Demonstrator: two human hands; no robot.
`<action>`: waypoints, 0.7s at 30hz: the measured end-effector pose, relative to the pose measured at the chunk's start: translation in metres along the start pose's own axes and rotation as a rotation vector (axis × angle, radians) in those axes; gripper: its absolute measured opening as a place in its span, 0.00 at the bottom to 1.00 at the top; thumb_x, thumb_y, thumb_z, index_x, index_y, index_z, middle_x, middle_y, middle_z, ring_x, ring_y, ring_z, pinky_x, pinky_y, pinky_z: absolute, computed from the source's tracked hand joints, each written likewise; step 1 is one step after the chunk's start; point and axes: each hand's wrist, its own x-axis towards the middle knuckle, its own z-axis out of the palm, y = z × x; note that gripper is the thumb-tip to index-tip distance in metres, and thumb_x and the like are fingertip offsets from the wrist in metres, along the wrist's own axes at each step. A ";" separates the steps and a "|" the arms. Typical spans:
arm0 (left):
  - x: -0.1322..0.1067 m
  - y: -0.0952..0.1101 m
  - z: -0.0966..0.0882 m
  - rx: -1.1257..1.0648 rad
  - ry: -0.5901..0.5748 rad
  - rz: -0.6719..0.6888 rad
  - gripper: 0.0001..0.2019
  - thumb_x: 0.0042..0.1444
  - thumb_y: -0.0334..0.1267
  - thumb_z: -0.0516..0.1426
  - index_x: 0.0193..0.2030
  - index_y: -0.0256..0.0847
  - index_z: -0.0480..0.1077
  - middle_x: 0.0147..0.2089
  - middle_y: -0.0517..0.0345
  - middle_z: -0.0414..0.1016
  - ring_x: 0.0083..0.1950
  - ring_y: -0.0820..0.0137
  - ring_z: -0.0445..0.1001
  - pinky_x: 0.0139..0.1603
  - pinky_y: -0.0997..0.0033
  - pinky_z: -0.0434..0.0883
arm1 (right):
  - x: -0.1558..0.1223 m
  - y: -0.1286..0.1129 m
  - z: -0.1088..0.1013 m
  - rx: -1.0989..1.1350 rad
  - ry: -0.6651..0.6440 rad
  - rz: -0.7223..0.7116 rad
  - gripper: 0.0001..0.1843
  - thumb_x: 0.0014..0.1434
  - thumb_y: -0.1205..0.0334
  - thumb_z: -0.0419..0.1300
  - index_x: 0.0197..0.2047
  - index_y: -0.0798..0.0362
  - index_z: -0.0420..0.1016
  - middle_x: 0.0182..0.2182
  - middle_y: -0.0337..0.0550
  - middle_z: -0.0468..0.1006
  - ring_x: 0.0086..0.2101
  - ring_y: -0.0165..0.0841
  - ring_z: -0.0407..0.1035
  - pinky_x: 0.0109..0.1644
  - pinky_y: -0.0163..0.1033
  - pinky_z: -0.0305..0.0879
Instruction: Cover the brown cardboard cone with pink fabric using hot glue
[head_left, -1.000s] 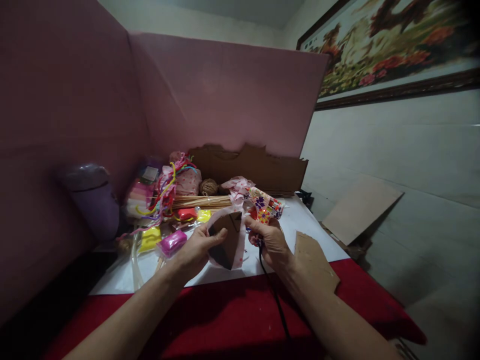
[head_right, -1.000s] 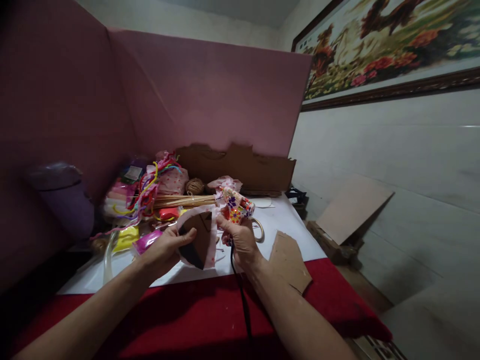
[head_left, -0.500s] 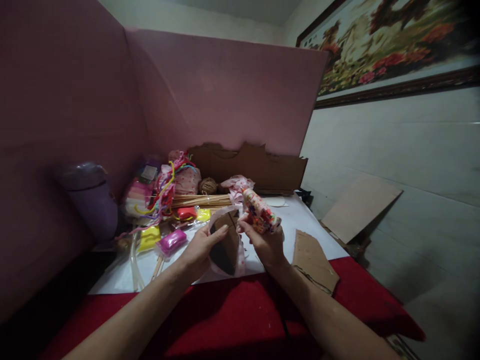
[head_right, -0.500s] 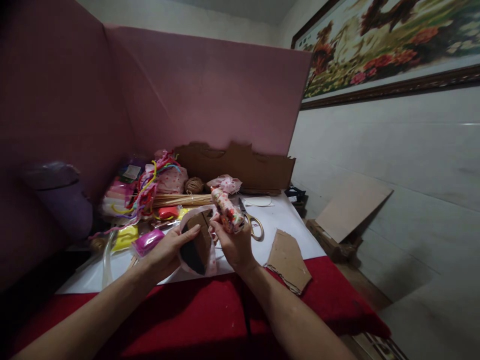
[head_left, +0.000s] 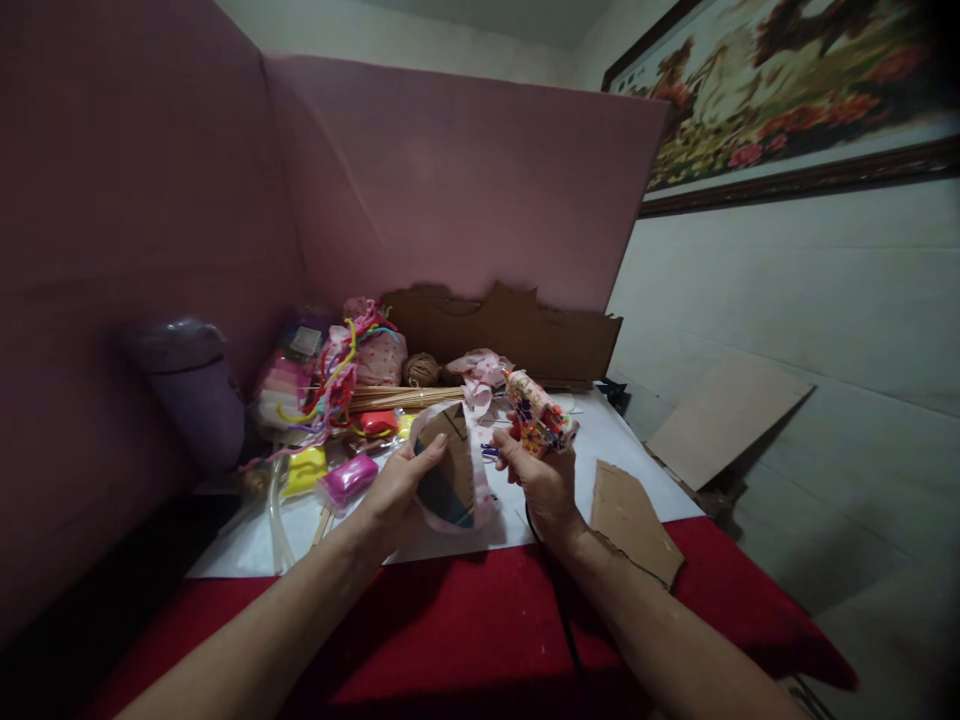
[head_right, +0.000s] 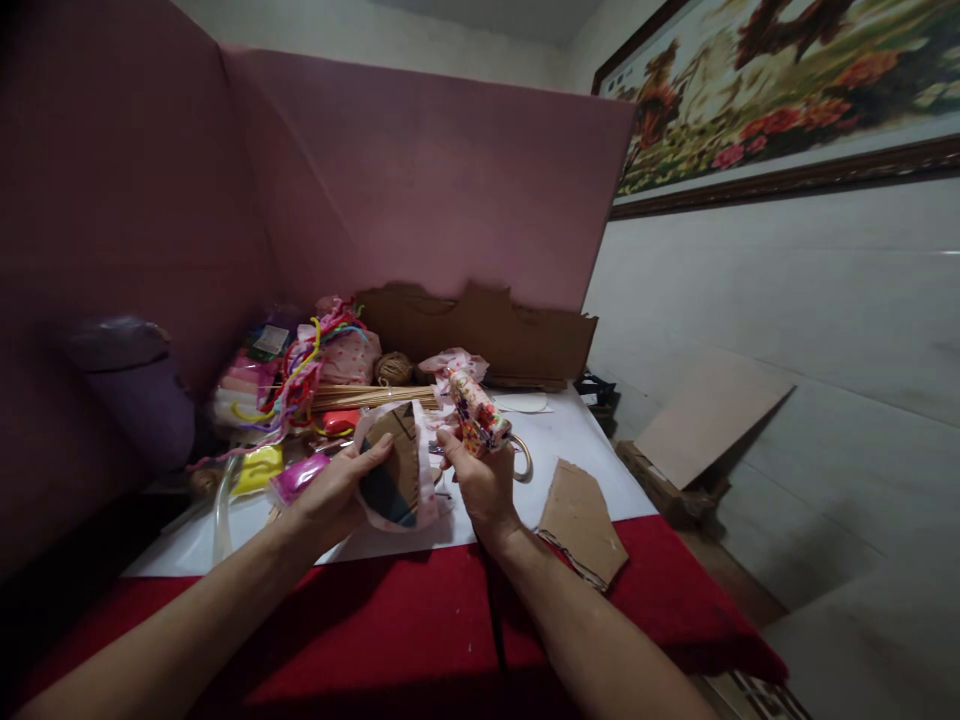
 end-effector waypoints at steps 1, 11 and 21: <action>0.001 0.001 -0.001 -0.010 0.021 0.016 0.14 0.48 0.34 0.63 0.43 0.36 0.72 0.34 0.53 0.79 0.31 0.68 0.77 0.35 0.69 0.74 | -0.001 0.000 0.000 0.008 -0.017 0.027 0.12 0.49 0.56 0.64 0.33 0.56 0.72 0.21 0.37 0.73 0.17 0.26 0.64 0.16 0.30 0.55; 0.004 0.015 -0.004 -0.149 0.152 0.183 0.12 0.52 0.32 0.60 0.44 0.36 0.71 0.35 0.55 0.80 0.35 0.69 0.78 0.41 0.70 0.74 | -0.013 0.000 0.005 -0.159 -0.214 0.037 0.11 0.44 0.58 0.67 0.28 0.52 0.71 0.21 0.38 0.73 0.16 0.28 0.63 0.19 0.35 0.61; 0.002 0.016 -0.002 -0.130 0.133 0.160 0.13 0.57 0.38 0.56 0.48 0.39 0.69 0.40 0.52 0.80 0.38 0.66 0.78 0.44 0.62 0.74 | -0.011 0.002 0.008 -0.082 -0.277 0.215 0.07 0.47 0.60 0.65 0.27 0.54 0.74 0.20 0.39 0.74 0.17 0.29 0.66 0.16 0.32 0.55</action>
